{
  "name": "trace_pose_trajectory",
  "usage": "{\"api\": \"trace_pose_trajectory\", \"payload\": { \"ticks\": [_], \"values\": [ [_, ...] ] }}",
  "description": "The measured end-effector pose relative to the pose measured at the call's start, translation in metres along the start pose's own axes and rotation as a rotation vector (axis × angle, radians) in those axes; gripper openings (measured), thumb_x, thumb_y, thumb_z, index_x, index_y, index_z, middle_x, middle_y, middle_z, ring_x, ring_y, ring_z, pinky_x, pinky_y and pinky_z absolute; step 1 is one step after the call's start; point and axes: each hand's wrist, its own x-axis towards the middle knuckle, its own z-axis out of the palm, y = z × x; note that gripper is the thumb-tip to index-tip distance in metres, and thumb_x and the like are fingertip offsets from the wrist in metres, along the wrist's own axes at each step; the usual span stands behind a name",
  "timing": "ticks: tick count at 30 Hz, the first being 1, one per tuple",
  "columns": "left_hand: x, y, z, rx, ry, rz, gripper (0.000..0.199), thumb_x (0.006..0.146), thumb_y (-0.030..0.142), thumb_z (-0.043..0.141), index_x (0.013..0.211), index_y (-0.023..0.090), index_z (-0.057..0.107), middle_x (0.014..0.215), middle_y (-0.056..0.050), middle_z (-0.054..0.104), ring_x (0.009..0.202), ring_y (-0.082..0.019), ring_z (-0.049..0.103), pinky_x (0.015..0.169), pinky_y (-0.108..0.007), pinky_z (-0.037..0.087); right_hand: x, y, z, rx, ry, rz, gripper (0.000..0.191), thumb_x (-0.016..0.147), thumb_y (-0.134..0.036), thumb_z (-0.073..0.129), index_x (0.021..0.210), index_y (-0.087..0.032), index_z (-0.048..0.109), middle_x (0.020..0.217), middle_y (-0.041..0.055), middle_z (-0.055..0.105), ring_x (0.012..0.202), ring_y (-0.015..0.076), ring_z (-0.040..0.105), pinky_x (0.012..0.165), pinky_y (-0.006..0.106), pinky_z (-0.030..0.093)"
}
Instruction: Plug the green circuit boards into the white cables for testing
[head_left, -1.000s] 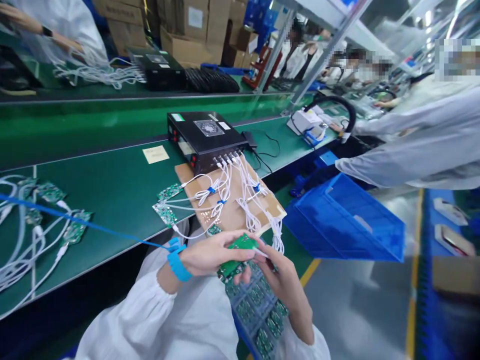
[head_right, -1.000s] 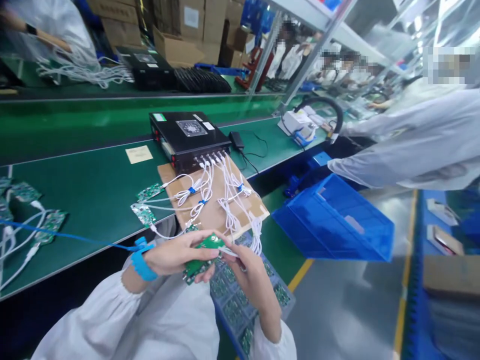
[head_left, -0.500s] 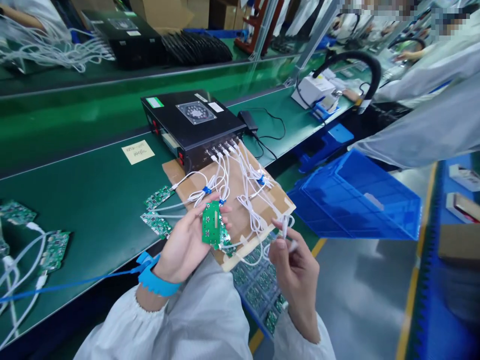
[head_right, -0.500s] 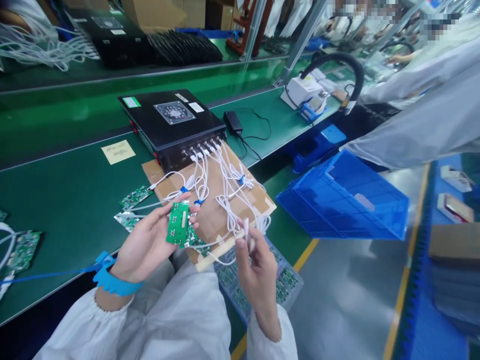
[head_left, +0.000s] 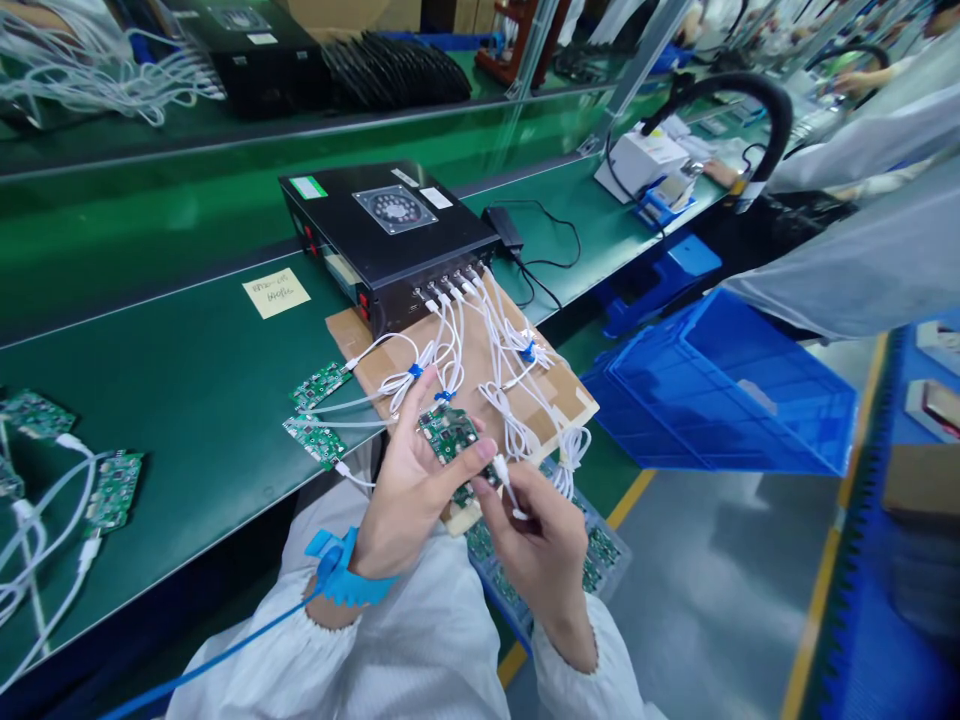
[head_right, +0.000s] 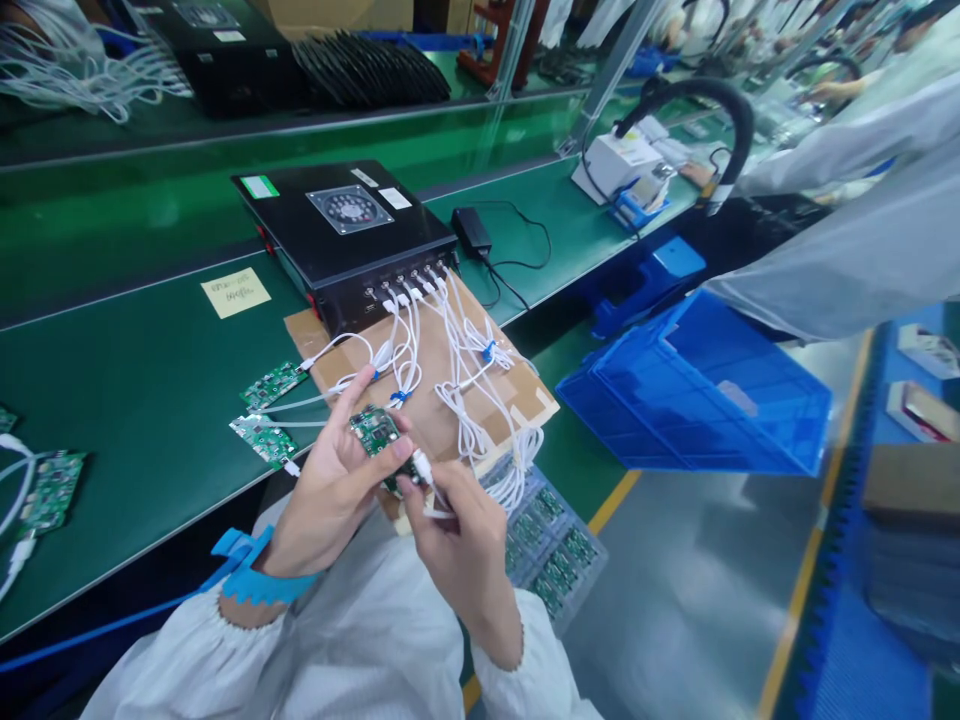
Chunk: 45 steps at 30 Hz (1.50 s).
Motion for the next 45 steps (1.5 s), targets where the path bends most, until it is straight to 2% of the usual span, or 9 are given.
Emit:
{"api": "trace_pose_trajectory", "payload": {
  "ticks": [4, 9, 13, 17, 21, 25, 29, 36, 45],
  "values": [
    [0.001, -0.004, -0.007, 0.061, 0.005, 0.047, 0.102, 0.08, 0.029, 0.087, 0.161, 0.031, 0.025, 0.131, -0.01, 0.068, 0.12, -0.023, 0.068, 0.103, -0.033, 0.055, 0.005, 0.003, -0.011, 0.27, -0.039, 0.36, 0.03, 0.095, -0.045, 0.068, 0.081, -0.019, 0.066, 0.06, -0.0022, 0.054, 0.048, 0.0085, 0.037, 0.043, 0.023, 0.029],
    [0.005, -0.004, -0.018, 0.098, -0.305, 0.0, 0.067, 0.082, 0.031, 0.085, 0.141, 0.019, 0.056, 0.133, -0.017, 0.068, 0.112, -0.028, 0.071, 0.097, -0.038, 0.059, 0.011, 0.021, -0.026, 0.642, -0.325, 0.59, 0.044, 0.093, -0.058, 0.066, 0.078, -0.017, 0.063, 0.054, -0.0058, 0.045, 0.043, 0.0051, 0.023, 0.04, 0.022, 0.018],
    [0.01, -0.006, -0.024, 0.131, -0.333, 0.069, 0.056, 0.084, 0.035, 0.083, 0.133, 0.016, 0.063, 0.127, -0.016, 0.07, 0.11, -0.027, 0.07, 0.092, -0.034, 0.06, 0.009, 0.025, -0.027, 0.592, -0.291, 0.526, 0.044, 0.102, -0.056, 0.052, 0.101, -0.016, 0.069, 0.058, -0.0063, 0.041, 0.046, 0.0067, 0.025, 0.043, 0.023, 0.022],
    [0.015, -0.005, -0.028, 0.116, -0.248, 0.117, 0.05, 0.087, 0.038, 0.079, 0.129, 0.016, 0.063, 0.125, -0.014, 0.07, 0.082, -0.015, 0.068, 0.077, -0.027, 0.058, 0.006, 0.018, -0.03, 0.352, -0.213, 0.389, 0.046, 0.109, -0.049, 0.037, 0.139, -0.02, 0.057, 0.071, -0.003, 0.043, 0.053, 0.0108, 0.032, 0.046, 0.026, 0.028],
    [0.016, -0.002, -0.028, 0.134, -0.208, 0.114, 0.047, 0.089, 0.041, 0.078, 0.126, 0.016, 0.064, 0.123, -0.014, 0.071, 0.069, -0.01, 0.061, 0.07, -0.026, 0.056, 0.007, 0.01, -0.035, 0.102, -0.423, 0.153, 0.036, 0.111, -0.038, 0.033, 0.105, -0.019, 0.063, 0.066, -0.0028, 0.044, 0.055, 0.0121, 0.036, 0.053, 0.028, 0.031],
    [0.014, -0.001, -0.026, 0.13, -0.163, 0.112, 0.059, 0.087, 0.042, 0.079, 0.139, 0.022, 0.057, 0.119, -0.012, 0.073, 0.07, -0.012, 0.064, 0.073, -0.027, 0.057, 0.011, 0.008, -0.034, 0.0, -0.489, 0.002, 0.032, 0.11, -0.029, 0.031, 0.082, -0.022, 0.044, 0.065, -0.0043, 0.041, 0.055, 0.0112, 0.037, 0.055, 0.027, 0.029],
    [0.014, -0.004, -0.028, 0.139, -0.167, 0.108, 0.062, 0.089, 0.039, 0.077, 0.145, 0.029, 0.052, 0.12, -0.01, 0.073, 0.076, -0.014, 0.069, 0.074, -0.026, 0.058, 0.012, 0.01, -0.032, -0.022, -0.5, -0.03, 0.031, 0.11, -0.027, 0.032, 0.079, -0.024, 0.035, 0.066, -0.0045, 0.039, 0.055, 0.0118, 0.035, 0.055, 0.028, 0.026],
    [0.013, -0.006, -0.027, 0.206, -0.135, 0.191, 0.062, 0.086, 0.04, 0.08, 0.141, 0.027, 0.057, 0.122, -0.011, 0.072, 0.098, -0.023, 0.073, 0.079, -0.029, 0.059, 0.012, 0.011, -0.03, -0.063, -0.535, 0.007, 0.031, 0.111, -0.027, 0.032, 0.08, -0.024, 0.032, 0.067, -0.0047, 0.039, 0.055, 0.0119, 0.035, 0.057, 0.028, 0.025],
    [0.007, -0.009, -0.02, 0.249, -0.067, 0.22, 0.064, 0.083, 0.037, 0.083, 0.14, 0.026, 0.057, 0.122, -0.012, 0.072, 0.093, -0.024, 0.074, 0.078, -0.032, 0.06, 0.01, 0.008, -0.028, -0.11, -0.535, 0.064, 0.028, 0.109, -0.025, 0.034, 0.081, -0.024, 0.036, 0.065, -0.0047, 0.042, 0.053, 0.0124, 0.038, 0.056, 0.029, 0.026]
  ]
}}
